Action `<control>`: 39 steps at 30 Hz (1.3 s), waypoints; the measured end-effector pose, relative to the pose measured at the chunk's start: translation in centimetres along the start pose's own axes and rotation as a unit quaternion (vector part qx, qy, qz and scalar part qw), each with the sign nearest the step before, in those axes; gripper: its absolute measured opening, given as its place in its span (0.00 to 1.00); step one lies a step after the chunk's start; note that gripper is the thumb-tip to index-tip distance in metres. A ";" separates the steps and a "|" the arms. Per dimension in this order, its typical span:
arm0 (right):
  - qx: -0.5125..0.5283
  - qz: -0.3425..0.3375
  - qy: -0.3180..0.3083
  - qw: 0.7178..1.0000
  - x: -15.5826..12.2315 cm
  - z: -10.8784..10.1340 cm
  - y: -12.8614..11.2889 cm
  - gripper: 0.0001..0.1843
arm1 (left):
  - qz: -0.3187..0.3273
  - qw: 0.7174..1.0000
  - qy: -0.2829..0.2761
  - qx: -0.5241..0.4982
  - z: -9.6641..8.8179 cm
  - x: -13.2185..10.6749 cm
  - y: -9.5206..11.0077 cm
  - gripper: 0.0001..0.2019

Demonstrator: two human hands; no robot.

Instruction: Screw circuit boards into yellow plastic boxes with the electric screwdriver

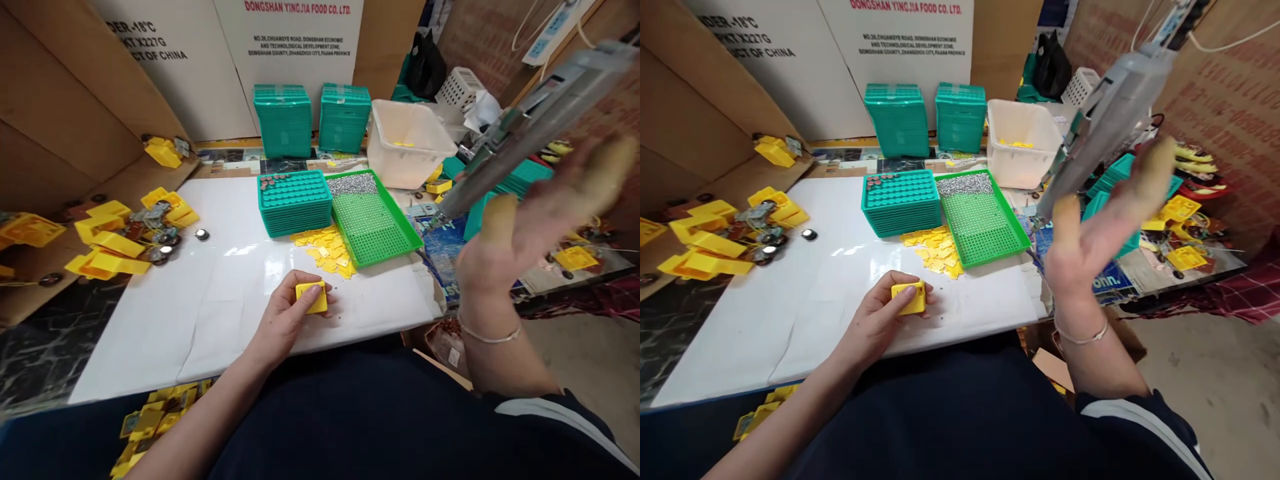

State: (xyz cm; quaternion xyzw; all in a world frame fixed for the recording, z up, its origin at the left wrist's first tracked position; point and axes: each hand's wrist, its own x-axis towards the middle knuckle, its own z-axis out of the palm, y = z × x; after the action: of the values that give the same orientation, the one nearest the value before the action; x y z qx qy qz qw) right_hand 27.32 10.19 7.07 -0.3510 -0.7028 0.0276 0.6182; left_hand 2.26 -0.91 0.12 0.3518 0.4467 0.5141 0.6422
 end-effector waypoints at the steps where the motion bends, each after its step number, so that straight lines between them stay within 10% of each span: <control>1: 0.023 0.014 0.042 0.999 1.1 -0.3 1.6 0.27 | -0.012 1.000 -0.008 0.002 0.3 0.2 0.0 0.11; 5: 0.192 0.155 -0.080 0.966 3.5 1.2 5.6 0.23 | -0.054 0.998 -0.022 0.009 1.5 1.0 -0.3 0.12; 10: 0.287 0.240 -0.174 0.911 3.2 5.8 3.7 0.19 | -0.068 0.998 -0.012 0.014 1.9 1.3 -0.3 0.13; 17: 0.285 0.264 -0.136 0.911 1.2 10.4 2.3 0.24 | -0.070 0.997 -0.014 0.006 1.6 1.3 -0.3 0.12; 39: 0.302 0.217 -0.100 0.923 1.8 10.1 0.6 0.21 | -0.071 0.992 -0.011 -0.108 1.5 1.5 -0.7 0.11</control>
State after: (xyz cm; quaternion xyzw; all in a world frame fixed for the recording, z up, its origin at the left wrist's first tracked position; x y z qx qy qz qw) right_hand 18.61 15.58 5.95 -0.2874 -0.6256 0.4067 0.6005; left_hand 3.99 0.44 -0.32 0.2533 0.4052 0.5090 0.7159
